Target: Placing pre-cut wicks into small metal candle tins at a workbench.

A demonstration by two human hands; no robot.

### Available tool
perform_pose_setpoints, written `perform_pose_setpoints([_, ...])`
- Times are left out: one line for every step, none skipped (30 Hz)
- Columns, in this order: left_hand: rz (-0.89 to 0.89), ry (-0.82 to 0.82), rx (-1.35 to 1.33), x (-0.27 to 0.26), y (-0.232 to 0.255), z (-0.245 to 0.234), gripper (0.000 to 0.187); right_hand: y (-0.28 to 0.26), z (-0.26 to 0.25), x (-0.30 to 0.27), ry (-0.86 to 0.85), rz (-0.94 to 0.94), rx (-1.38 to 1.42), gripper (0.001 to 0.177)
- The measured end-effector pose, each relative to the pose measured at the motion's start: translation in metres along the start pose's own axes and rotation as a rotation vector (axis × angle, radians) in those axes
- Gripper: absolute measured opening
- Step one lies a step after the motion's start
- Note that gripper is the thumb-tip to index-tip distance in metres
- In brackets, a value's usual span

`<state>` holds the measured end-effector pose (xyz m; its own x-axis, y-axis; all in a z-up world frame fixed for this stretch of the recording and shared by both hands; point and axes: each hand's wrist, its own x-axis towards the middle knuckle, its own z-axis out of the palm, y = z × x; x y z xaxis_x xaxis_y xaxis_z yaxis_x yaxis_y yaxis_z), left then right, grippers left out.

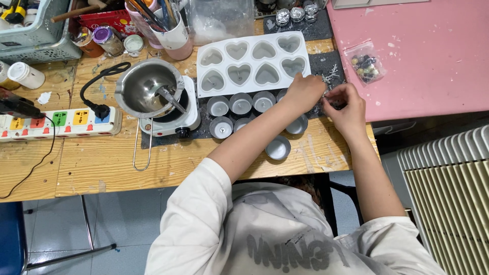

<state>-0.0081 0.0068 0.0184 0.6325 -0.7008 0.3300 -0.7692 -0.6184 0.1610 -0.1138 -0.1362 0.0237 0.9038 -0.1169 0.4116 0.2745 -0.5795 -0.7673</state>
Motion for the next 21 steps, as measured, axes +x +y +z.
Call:
perform_pose_setpoints([0.007,-0.018,0.014,0.001,0.002,-0.008,0.005,0.004,0.0,0.0,0.017,0.013,0.089,0.031])
perform_pose_setpoints([0.004,-0.018,0.014,-0.001,0.003,-0.02,0.005,0.009,0.0,-0.001,0.015,0.013,0.09,0.031])
perform_pose_setpoints([0.012,-0.045,-0.039,-0.003,0.005,-0.033,0.005,0.013,0.0,-0.002,0.016,0.038,0.213,0.031])
perform_pose_setpoints([0.02,-0.071,-0.091,-0.004,0.007,-0.045,0.008,0.018,0.0,-0.002,0.017,0.063,0.335,0.031])
perform_pose_setpoints([0.018,-0.071,-0.091,-0.005,0.006,-0.051,0.008,0.014,-0.002,-0.002,0.015,0.062,0.336,0.031])
perform_pose_setpoints([0.04,-0.078,-0.076,-0.005,0.006,-0.056,0.009,0.009,-0.003,-0.002,0.009,0.068,0.443,0.031])
perform_pose_setpoints([0.062,-0.084,-0.06,-0.005,0.005,-0.062,0.012,0.004,-0.005,-0.002,0.003,0.073,0.551,0.031])
perform_pose_setpoints([0.064,-0.084,-0.06,-0.009,0.006,-0.071,0.012,0.001,-0.006,-0.002,0.005,0.072,0.551,0.031])
perform_pose_setpoints([0.067,-0.084,-0.109,-0.013,0.007,-0.081,0.013,-0.002,-0.008,-0.002,0.007,0.07,0.612,0.03])
perform_pose_setpoints([0.069,-0.083,-0.159,-0.018,0.007,-0.091,0.014,-0.005,-0.009,-0.002,0.006,0.067,0.675,0.029])
perform_pose_setpoints([0.069,-0.083,-0.158,-0.023,0.009,-0.096,0.014,-0.01,-0.01,-0.002,0.007,0.066,0.675,0.029])
perform_pose_setpoints([0.081,-0.035,-0.194,-0.028,0.01,-0.102,0.011,-0.016,-0.011,-0.002,0.005,0.054,0.735,0.028])
perform_pose_setpoints([0.092,0.013,-0.23,-0.033,0.01,-0.108,0.009,-0.023,-0.012,-0.001,0.003,0.043,0.796,0.027])
perform_pose_setpoints([0.088,0.015,-0.227,-0.04,0.013,-0.118,0.009,-0.029,-0.01,0.001,-0.001,0.041,0.798,0.027])
perform_pose_setpoints([0.084,0.044,-0.226,-0.047,0.016,-0.128,0.01,-0.035,-0.007,0.003,0.007,0.052,0.886,0.026])
perform_pose_setpoints([0.079,0.07,-0.227,-0.055,0.019,-0.138,0.011,-0.04,-0.005,0.003,0.016,0.066,0.974,0.026])
perform_pose_setpoints([0.074,0.07,-0.225,-0.062,0.019,-0.144,0.011,-0.045,0.0,0.004,0.012,0.067,0.977,0.026])
perform_pose_setpoints([0.079,0.145,-0.224,-0.068,0.02,-0.15,0.013,-0.05,0.004,0.005,0.017,0.086,1.038,0.026])
perform_pose_setpoints([0.084,0.22,-0.222,-0.074,0.02,-0.156,0.014,-0.054,0.008,0.007,0.022,0.106,1.099,0.026])
perform_pose_setpoints([0.084,0.22,-0.222,-0.08,0.018,-0.158,0.014,-0.058,0.011,0.009,0.023,0.105,1.099,0.026])
perform_pose_setpoints([0.07,0.284,-0.251,-0.086,0.017,-0.16,0.015,-0.061,0.014,0.012,0.006,0.1,1.088,0.024])
